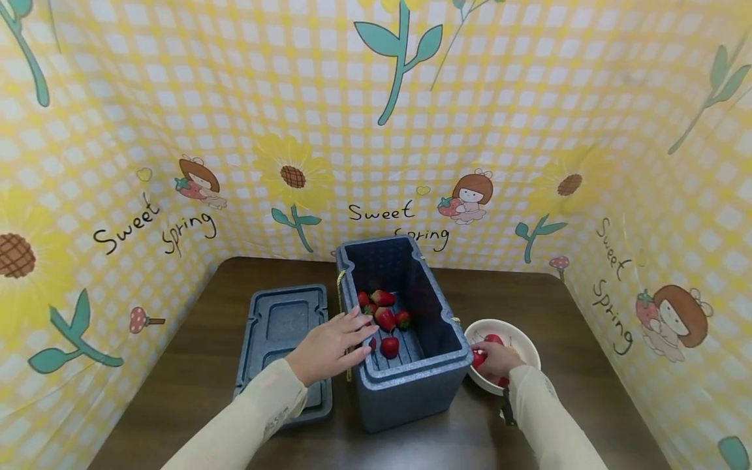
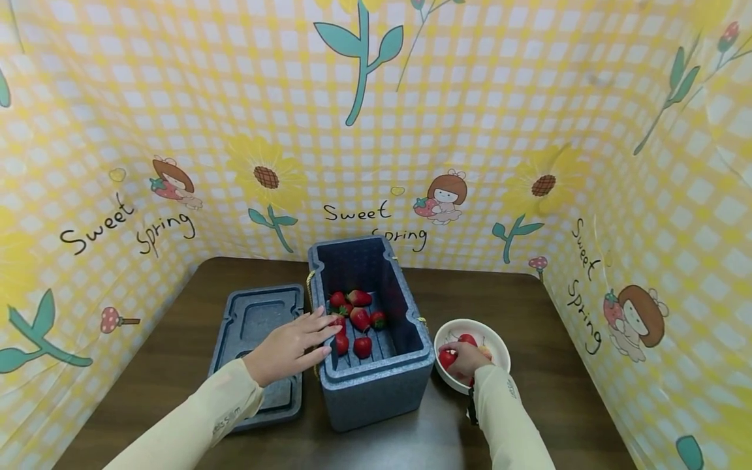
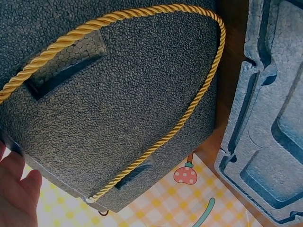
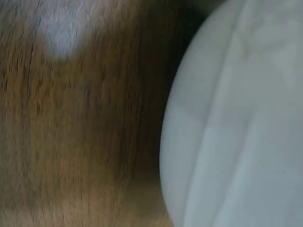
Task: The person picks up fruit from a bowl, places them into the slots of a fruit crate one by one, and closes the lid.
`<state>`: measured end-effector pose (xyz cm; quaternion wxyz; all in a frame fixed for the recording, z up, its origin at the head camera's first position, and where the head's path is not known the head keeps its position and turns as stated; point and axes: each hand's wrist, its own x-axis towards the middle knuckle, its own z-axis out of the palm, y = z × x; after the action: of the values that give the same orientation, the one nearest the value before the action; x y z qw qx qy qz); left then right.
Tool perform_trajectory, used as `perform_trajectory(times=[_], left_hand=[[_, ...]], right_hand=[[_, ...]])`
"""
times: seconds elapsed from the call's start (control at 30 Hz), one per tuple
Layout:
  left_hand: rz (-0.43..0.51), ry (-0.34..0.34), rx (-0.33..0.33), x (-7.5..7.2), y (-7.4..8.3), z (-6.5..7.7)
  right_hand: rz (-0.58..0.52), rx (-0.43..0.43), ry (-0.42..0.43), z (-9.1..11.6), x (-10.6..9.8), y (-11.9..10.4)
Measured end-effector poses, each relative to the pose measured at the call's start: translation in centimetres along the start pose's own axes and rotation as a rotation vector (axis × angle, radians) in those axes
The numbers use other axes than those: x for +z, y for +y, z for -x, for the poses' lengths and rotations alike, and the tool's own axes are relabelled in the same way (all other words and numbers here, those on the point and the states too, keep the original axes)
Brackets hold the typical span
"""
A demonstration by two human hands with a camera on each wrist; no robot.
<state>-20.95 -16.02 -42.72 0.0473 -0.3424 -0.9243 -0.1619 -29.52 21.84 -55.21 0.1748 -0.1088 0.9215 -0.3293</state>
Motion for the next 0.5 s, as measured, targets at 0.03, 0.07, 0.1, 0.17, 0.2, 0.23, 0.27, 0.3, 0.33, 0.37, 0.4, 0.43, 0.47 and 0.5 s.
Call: perform_trajectory(times=[0.03, 0.07, 0.1, 0.17, 0.2, 0.23, 0.27, 0.3, 0.33, 0.37, 0.4, 0.43, 0.47, 0.5], left_hand=[[-0.002, 0.002, 0.002, -0.01, 0.01, -0.01], [0.001, 0.003, 0.003, -0.03, 0.03, -0.03], [0.005, 0.002, 0.002, -0.05, 0.05, -0.05], [0.010, -0.005, -0.006, -0.09, 0.08, -0.05], [0.011, -0.009, -0.010, -0.10, 0.08, -0.04], [0.012, -0.011, -0.012, -0.09, 0.06, -0.05], [0.014, -0.013, -0.014, -0.09, 0.05, -0.07], [0.016, -0.015, -0.017, -0.08, 0.02, -0.07], [0.018, -0.017, -0.020, -0.07, -0.01, -0.07], [0.021, -0.018, -0.022, -0.05, -0.04, -0.08], [0.023, -0.017, -0.023, -0.03, -0.07, -0.10], [0.025, -0.018, -0.024, 0.00, -0.10, -0.10], [0.026, -0.018, -0.024, 0.03, -0.12, -0.11], [0.026, -0.019, -0.024, 0.06, -0.15, -0.10]], right_hand=[[-0.001, -0.015, -0.002, -0.10, 0.14, 0.09], [-0.012, -0.020, -0.003, -0.19, 0.28, 0.20], [-0.022, -0.028, 0.001, -0.30, 0.38, 0.29], [-0.016, -0.035, 0.022, -0.50, 0.48, 0.45], [-0.009, -0.035, 0.036, -0.60, 0.49, 0.51], [-0.008, -0.036, 0.050, -0.68, 0.42, 0.56], [-0.012, -0.033, 0.066, -0.75, 0.32, 0.59], [-0.020, -0.031, 0.080, -0.77, 0.19, 0.56], [-0.036, -0.024, 0.091, -0.79, 0.07, 0.58], [-0.050, -0.024, 0.102, -0.78, -0.04, 0.58], [-0.077, -0.020, 0.109, -0.75, -0.16, 0.54], [-0.091, -0.030, 0.117, -0.70, -0.26, 0.54], [-0.112, -0.021, 0.126, -0.63, -0.36, 0.48], [-0.122, -0.029, 0.134, -0.53, -0.45, 0.40]])
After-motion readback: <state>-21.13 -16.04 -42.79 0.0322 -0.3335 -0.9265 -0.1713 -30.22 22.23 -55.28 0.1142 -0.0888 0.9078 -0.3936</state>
